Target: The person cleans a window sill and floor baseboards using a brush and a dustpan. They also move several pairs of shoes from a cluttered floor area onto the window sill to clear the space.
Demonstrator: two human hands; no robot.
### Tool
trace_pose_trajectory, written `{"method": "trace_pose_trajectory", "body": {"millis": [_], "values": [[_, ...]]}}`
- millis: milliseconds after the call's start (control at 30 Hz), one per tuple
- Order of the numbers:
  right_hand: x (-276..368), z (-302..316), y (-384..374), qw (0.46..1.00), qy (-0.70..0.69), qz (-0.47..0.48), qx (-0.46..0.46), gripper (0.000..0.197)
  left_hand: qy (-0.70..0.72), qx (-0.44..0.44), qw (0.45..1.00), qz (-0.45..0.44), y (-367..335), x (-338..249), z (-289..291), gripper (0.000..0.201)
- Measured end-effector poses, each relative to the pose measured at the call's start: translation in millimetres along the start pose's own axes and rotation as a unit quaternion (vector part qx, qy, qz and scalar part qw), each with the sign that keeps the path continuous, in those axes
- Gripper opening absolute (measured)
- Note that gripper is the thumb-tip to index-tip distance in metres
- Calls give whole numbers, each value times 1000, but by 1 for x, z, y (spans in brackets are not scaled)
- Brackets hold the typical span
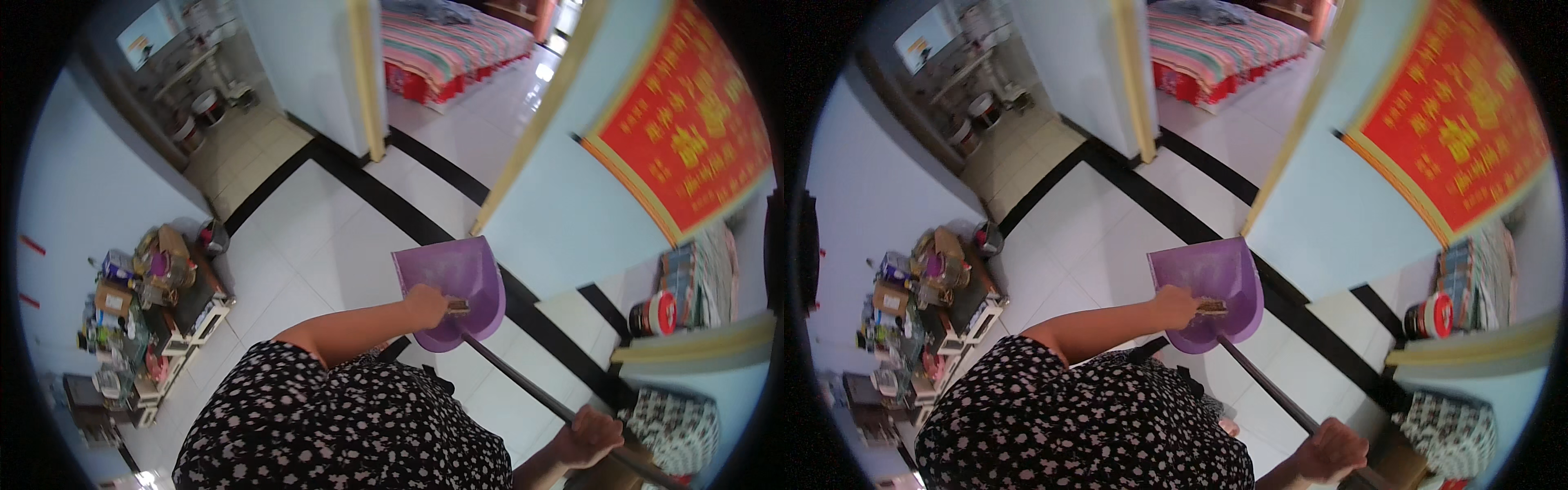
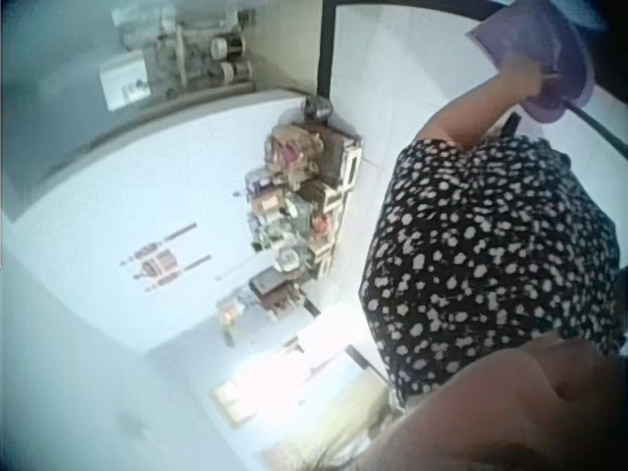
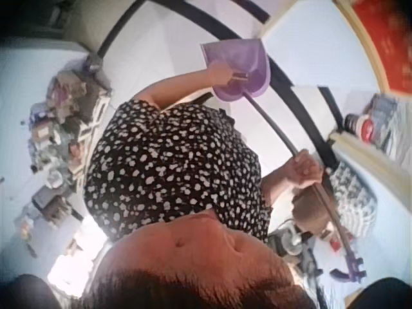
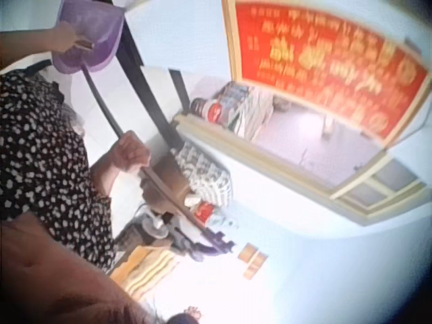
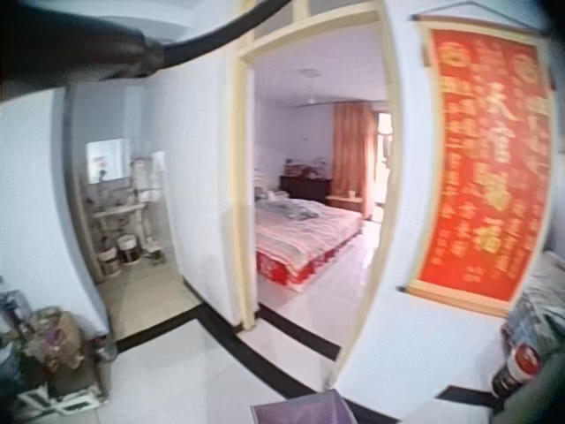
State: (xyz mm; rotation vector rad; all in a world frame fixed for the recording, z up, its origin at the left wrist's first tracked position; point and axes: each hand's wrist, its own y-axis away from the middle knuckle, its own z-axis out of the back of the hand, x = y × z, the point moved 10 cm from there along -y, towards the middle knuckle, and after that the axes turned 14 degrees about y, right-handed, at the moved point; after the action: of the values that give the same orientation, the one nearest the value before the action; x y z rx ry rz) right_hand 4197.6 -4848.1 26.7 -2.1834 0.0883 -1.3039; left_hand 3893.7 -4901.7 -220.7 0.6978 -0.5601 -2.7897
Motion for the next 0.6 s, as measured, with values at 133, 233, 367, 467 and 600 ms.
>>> {"method": "trace_pose_trajectory", "body": {"millis": [133,233,367,467,600], "values": [[-87,-89,-48,997,-27,-39,61,40,312,-128,941,35,43,129,47,41],[-138,-154,-75,986,-79,-56,139,39,702,-58,696,138,85,198,30,44],[-213,-202,-105,968,-144,-108,177,38,883,-163,431,88,106,218,39,40],[-252,-242,-123,964,-135,-130,190,38,892,-195,401,81,108,236,48,34],[-299,-273,-153,963,-109,-134,209,37,887,-204,402,101,78,249,61,26]]}}
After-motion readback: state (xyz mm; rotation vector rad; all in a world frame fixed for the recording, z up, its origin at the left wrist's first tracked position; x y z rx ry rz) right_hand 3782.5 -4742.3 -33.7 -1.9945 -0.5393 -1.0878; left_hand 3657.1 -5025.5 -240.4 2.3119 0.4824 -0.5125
